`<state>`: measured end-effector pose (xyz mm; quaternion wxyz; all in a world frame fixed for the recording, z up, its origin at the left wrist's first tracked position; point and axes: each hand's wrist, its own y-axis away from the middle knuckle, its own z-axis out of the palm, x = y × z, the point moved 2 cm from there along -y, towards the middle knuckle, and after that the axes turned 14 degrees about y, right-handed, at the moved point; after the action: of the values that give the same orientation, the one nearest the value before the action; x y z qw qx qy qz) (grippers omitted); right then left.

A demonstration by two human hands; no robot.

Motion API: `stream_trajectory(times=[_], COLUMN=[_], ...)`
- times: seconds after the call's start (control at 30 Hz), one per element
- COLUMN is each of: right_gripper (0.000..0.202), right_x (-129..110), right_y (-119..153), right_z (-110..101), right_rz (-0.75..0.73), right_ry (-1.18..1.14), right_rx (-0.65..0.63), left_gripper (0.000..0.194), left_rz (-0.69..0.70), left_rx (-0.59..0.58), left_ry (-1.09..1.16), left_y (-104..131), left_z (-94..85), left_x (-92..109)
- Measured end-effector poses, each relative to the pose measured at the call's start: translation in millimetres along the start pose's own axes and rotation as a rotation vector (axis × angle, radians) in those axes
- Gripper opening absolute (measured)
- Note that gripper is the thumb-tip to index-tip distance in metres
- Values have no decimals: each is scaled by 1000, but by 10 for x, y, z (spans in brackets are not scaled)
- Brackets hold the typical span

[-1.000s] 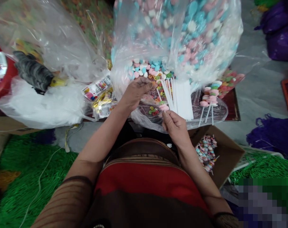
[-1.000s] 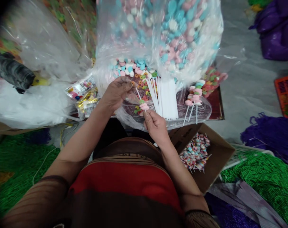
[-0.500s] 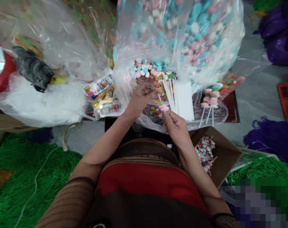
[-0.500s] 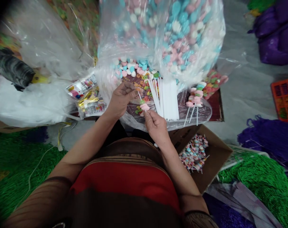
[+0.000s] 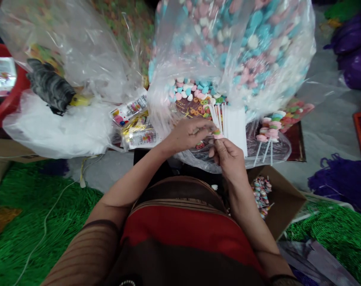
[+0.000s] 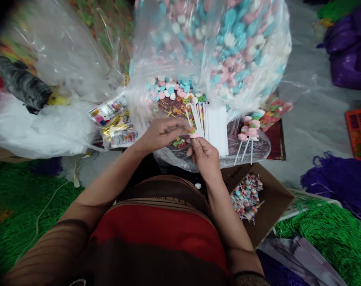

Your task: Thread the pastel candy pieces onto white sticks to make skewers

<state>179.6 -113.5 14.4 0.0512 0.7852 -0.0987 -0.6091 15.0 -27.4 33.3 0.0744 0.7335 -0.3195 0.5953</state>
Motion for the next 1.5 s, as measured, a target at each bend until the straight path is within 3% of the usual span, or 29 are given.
stream_trajectory(times=[0.1, 0.17, 0.3, 0.57, 0.8, 1.0, 1.2, 1.4, 1.5], right_gripper=[50, 51, 52, 48, 48, 46, 46, 43, 44], right_x=[29, 48, 81, 160, 233, 229, 217, 253, 272], right_y=[-34, -42, -46, -64, -57, -67, -56, -60, -73], right_z=[37, 92, 179, 190, 201, 203, 199, 200, 205], right_rz=[-19, -11, 12, 9, -19, -44, -27, -33, -33], right_ry=[-98, -145, -181, -242, -210, -216, -194, -217, -204], right_rx=[57, 62, 51, 52, 41, 45, 46, 27, 40], left_gripper=[33, 35, 39, 46, 37, 34, 33, 35, 33], left_rz=[-108, -250, -597, -560, -542, -530, -624, -675, -635], left_rx=[135, 190, 61, 6, -116, 74, 132, 88, 49], left_ry=[-274, -527, -865, -947, -928, -792, -803, -887, -881], left_y=[-252, -453, -744, -712, -623, -742, -904, -929, -902], left_z=[-338, -557, -776, -722, -736, -838, -766, -672, -676], left_x=[-105, -221, -427, -427, -353, -424, -556, -546, -557])
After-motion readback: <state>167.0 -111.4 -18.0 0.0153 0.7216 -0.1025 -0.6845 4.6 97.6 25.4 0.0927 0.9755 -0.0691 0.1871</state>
